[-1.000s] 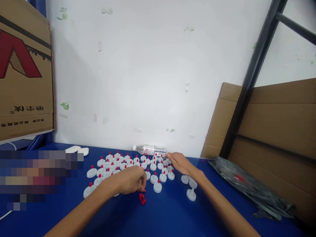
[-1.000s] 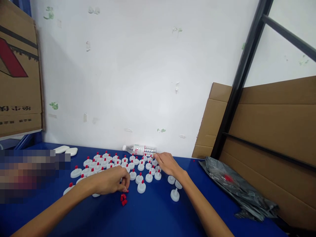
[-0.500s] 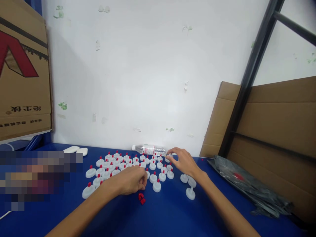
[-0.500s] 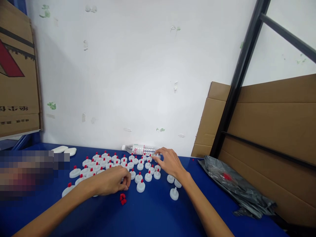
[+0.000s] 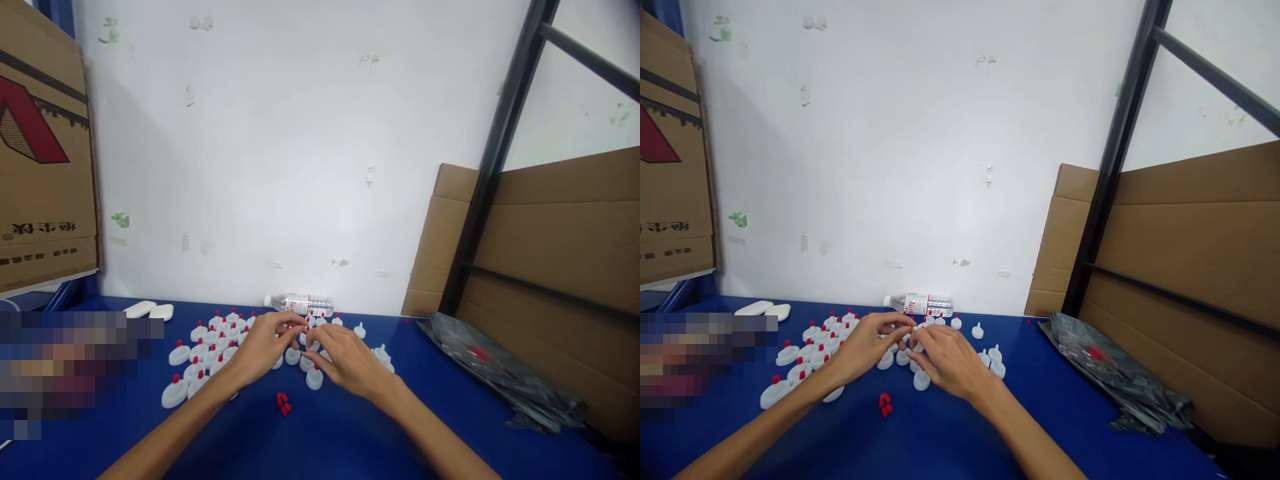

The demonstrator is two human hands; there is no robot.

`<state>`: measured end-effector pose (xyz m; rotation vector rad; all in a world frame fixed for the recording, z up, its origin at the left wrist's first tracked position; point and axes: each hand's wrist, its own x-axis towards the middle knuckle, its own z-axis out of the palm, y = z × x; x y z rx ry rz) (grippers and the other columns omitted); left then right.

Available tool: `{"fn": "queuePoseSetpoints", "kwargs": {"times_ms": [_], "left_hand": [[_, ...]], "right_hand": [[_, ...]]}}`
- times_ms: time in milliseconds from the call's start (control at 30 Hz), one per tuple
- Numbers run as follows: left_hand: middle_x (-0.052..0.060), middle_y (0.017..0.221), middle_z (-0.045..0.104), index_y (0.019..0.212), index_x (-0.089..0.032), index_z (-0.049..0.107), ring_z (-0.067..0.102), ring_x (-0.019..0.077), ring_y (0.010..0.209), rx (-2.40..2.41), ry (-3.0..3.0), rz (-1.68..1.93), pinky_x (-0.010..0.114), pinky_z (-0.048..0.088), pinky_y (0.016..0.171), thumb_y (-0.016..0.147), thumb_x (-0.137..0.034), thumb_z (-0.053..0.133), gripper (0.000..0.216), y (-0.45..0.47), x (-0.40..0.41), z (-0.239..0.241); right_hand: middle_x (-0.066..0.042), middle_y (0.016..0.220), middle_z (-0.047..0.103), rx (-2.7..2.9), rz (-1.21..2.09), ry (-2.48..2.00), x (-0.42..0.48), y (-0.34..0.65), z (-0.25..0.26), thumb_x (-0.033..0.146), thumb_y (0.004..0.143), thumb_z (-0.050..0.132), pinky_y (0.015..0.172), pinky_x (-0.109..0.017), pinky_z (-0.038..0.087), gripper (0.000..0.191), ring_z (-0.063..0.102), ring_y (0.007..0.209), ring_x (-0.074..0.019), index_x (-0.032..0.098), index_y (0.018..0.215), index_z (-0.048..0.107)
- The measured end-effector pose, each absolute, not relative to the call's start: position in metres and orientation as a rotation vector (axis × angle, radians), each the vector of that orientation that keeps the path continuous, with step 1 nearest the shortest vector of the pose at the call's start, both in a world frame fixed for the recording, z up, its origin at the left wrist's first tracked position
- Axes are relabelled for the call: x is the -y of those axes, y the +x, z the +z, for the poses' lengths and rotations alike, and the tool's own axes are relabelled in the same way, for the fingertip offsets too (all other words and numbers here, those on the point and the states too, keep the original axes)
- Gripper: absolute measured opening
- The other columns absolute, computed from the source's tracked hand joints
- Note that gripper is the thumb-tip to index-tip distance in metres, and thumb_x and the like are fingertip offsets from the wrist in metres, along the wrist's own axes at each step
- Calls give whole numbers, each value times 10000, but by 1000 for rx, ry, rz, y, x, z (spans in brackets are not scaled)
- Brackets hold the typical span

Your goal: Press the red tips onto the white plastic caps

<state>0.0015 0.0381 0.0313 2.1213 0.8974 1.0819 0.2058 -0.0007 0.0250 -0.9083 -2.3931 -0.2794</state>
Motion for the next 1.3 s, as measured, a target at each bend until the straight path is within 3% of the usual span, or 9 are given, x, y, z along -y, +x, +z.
{"fn": "queuePoseSetpoints", "kwargs": {"times_ms": [133,400,667,867,1067,1200,1300], "left_hand": [[38,834,735,1032,-168,687,692,177,701,-776,1989,1045,262,522,631,906,-398,560,292,2,-37,33],[26,791,718,1012,-173,693,663,155,644,-770,1903,1047,195,391,450,867,-387,629,266,2,-39,32],[26,721,721,924,-174,712,688,180,660,-830,1865,1037,200,386,451,826,-411,678,259,1,-36,38],[25,737,719,911,-168,714,701,190,666,-817,1873,993,211,405,483,810,-407,695,260,0,-40,35],[13,791,710,877,-191,648,672,167,643,-855,2151,863,236,437,565,895,-494,569,314,-4,-39,33],[-22,684,654,826,-217,570,612,136,573,-886,2369,754,245,419,606,999,-470,327,392,-2,-35,25],[-34,617,610,779,-223,494,578,130,524,-922,2402,707,243,390,565,1010,-473,256,415,3,-32,18]], "right_hand": [[-29,923,647,2343,-299,-922,0,206,22,259,972,547,769,-297,446,58,600,841,-182,224,993,507],[-22,884,623,2379,-283,-930,1,210,25,247,963,560,736,-287,419,77,563,795,-178,225,971,487],[-11,904,629,2397,-242,-925,0,213,27,208,950,569,793,-288,429,86,564,833,-169,229,973,489],[-14,874,612,2408,-262,-901,1,211,26,202,958,545,729,-269,420,53,552,785,-160,224,954,496],[-38,856,598,2442,-316,-858,1,210,24,137,940,495,728,-276,432,74,542,786,-171,210,924,495],[-25,850,586,2475,-262,-868,4,210,24,40,865,455,779,-281,439,181,538,801,-165,216,901,480],[-14,824,571,2511,-209,-848,6,210,25,3,812,434,772,-269,439,228,533,787,-159,219,878,466]]}}
